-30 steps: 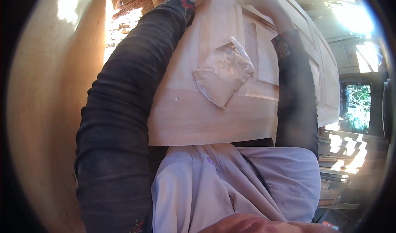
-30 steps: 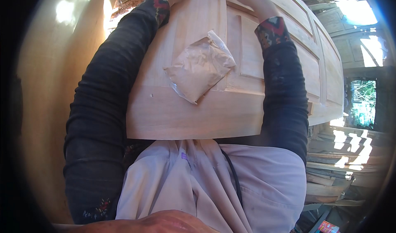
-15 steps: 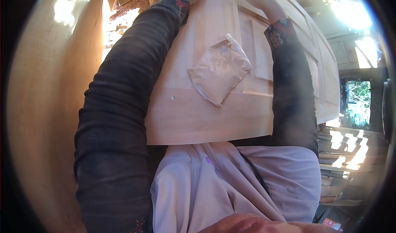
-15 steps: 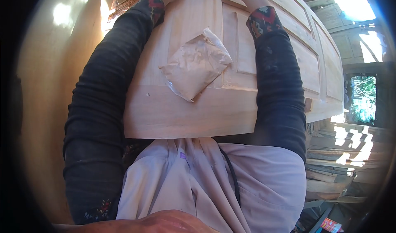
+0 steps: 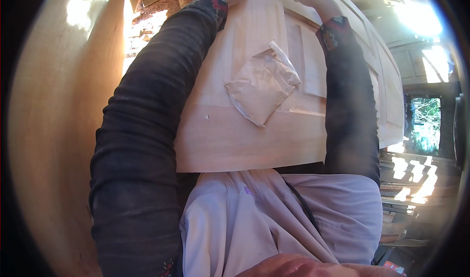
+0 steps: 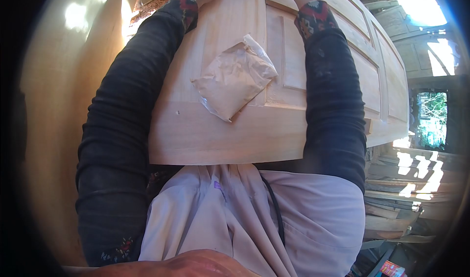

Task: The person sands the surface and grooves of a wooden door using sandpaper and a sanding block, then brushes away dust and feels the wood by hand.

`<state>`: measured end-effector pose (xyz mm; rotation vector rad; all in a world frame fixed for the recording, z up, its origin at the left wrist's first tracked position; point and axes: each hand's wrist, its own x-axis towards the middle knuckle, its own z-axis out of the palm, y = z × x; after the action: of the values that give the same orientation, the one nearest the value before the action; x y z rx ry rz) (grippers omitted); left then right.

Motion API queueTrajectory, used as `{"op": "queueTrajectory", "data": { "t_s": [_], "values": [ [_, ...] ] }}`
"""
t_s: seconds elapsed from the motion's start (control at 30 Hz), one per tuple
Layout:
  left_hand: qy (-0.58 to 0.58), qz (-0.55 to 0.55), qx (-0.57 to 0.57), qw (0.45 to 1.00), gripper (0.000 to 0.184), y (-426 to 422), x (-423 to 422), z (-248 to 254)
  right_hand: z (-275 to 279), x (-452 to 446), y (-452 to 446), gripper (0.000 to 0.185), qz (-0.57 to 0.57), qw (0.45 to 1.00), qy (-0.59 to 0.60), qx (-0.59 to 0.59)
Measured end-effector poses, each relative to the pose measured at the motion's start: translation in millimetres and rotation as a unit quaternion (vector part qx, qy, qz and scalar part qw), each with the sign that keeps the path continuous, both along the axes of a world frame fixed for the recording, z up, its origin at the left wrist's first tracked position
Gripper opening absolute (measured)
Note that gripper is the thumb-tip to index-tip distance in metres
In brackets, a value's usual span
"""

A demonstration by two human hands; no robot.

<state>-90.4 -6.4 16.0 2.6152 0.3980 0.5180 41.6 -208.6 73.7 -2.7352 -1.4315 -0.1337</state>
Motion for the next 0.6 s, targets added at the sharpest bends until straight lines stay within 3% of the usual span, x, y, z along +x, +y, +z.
{"op": "queueTrajectory", "data": {
  "t_s": [0.13, 0.23, 0.33, 0.43, 0.53, 0.6],
  "values": [
    [-0.003, 0.006, -0.015, 1.0, 0.067, -1, 1, 2, 30, -34, 0, 0.025, -0.072, 0.994, 0.08, -0.031],
    [0.005, -0.003, 0.021, 1.0, 0.067, 2, 6, -2, 21, -15, -6, 0.024, 0.062, 0.974, 0.16, 0.149],
    [0.001, 0.006, 0.022, 1.0, 0.067, 0, 5, 0, 3, 8, 8, 0.022, 0.05, 0.991, 0.066, 0.103],
    [0.015, -0.006, 0.007, 1.0, 0.069, 5, 9, -2, -5, 15, 4, 0.021, 0.116, 0.987, 0.007, 0.108],
    [0.036, -0.007, 0.004, 0.999, 0.071, 6, 11, -3, 0, -11, -4, 0.02, -0.007, 0.999, 0.016, 0.03],
    [0.009, 0.01, 0.034, 0.999, 0.072, 5, 16, -12, 9, -17, -12, 0.02, 0.016, 0.998, 0.059, 0.016]
  ]
}}
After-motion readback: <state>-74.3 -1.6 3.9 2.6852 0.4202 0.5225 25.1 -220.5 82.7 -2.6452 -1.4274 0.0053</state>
